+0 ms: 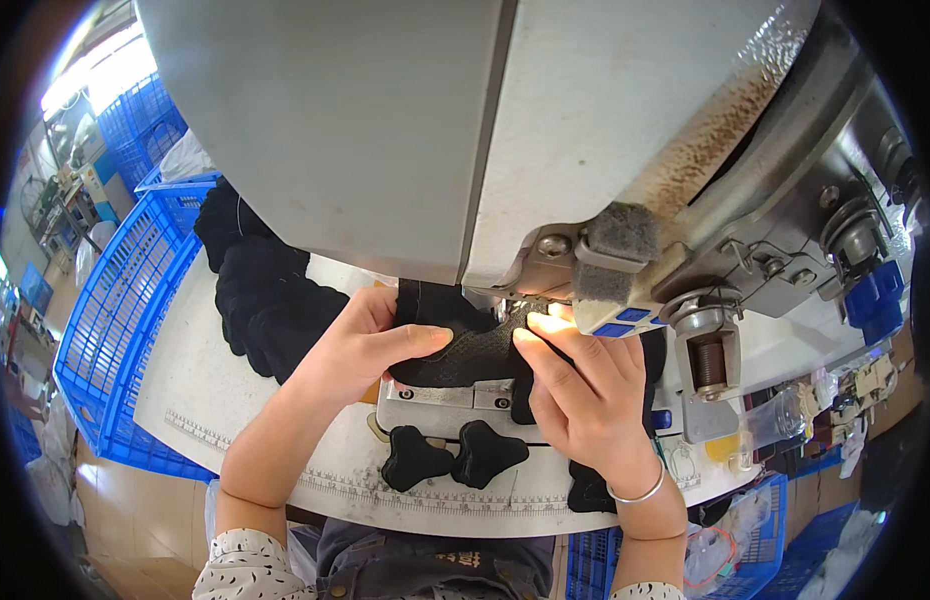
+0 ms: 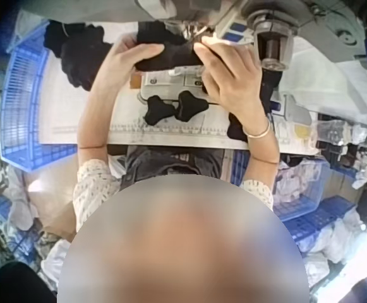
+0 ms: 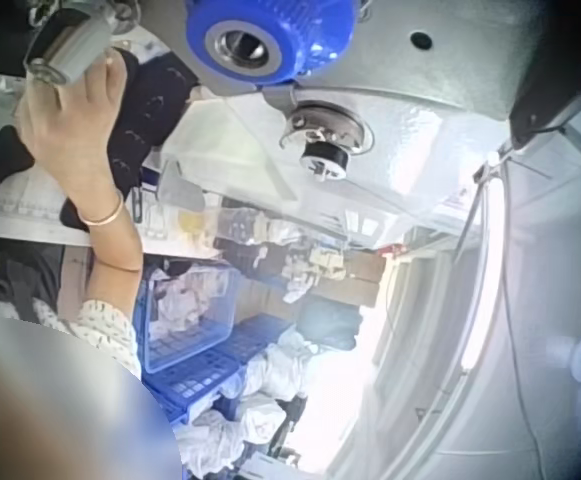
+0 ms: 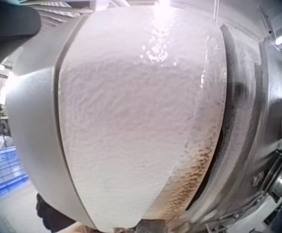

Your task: Operate a heavy-duty sewing machine to stitch together components of a shoe upper.

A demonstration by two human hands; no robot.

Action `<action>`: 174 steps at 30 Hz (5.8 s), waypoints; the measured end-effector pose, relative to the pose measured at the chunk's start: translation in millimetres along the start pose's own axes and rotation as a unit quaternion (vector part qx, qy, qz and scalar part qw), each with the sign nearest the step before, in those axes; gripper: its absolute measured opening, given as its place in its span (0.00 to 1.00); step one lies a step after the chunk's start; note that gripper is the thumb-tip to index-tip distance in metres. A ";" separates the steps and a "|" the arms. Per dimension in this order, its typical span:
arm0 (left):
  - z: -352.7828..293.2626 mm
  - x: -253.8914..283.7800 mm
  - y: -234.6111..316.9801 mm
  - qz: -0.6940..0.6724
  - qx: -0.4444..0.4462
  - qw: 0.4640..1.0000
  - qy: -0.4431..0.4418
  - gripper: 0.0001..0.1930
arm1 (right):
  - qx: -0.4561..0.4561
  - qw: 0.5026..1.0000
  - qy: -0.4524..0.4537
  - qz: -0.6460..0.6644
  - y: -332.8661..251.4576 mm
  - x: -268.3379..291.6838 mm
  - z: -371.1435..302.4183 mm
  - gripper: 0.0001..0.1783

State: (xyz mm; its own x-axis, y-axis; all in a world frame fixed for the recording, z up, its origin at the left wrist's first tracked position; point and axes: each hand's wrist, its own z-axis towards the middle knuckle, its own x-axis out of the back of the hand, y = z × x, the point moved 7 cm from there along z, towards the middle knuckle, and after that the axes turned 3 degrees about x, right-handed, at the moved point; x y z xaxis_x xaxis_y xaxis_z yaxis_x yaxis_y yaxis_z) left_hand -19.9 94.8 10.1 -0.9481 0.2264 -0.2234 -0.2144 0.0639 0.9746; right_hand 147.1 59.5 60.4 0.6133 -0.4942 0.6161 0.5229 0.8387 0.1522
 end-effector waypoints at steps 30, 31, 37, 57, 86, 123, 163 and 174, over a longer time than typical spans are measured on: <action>-13.3 -18.0 -5.0 0.025 0.011 0.997 0.067 0.07 | -0.020 0.999 -0.028 0.011 3.6 -4.0 -0.2 0.20; -12.2 -17.5 -5.3 0.032 0.003 0.997 0.068 0.06 | -0.021 0.999 -0.025 0.005 3.8 -4.4 -1.0 0.19; -9.3 -15.6 -6.3 0.076 0.013 0.996 0.043 0.08 | -0.023 1.000 -0.008 0.013 4.4 -5.2 -1.3 0.19; -21.0 -25.1 -15.5 0.037 -0.007 0.995 0.096 0.09 | -0.040 0.991 -0.032 0.126 15.6 3.4 1.4 0.15; -19.5 -33.3 -13.8 0.005 -0.031 0.990 0.137 0.13 | -0.048 0.986 -0.006 0.158 31.4 -10.7 -5.3 0.14; -1.8 -16.3 -16.0 -0.055 -0.027 0.992 0.108 0.11 | -0.065 0.993 0.003 0.096 20.5 -5.4 -1.1 0.15; -100.8 26.8 -95.0 0.486 -0.040 0.862 0.138 0.21 | -0.270 0.930 -0.245 0.046 62.8 -41.2 -104.6 0.29; -105.1 -1.2 -80.0 0.599 -0.190 0.765 0.141 0.19 | -0.211 0.962 -0.173 -0.020 52.2 -48.1 -97.8 0.29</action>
State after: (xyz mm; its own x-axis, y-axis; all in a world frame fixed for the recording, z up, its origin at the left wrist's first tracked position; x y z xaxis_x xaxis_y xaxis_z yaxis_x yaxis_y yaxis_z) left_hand -26.3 -12.8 -66.3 -0.5199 -0.3205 0.7918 0.8456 -0.3247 0.4238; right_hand 202.8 104.7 -36.8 0.3926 -0.3578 0.8472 0.7806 0.6167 -0.1013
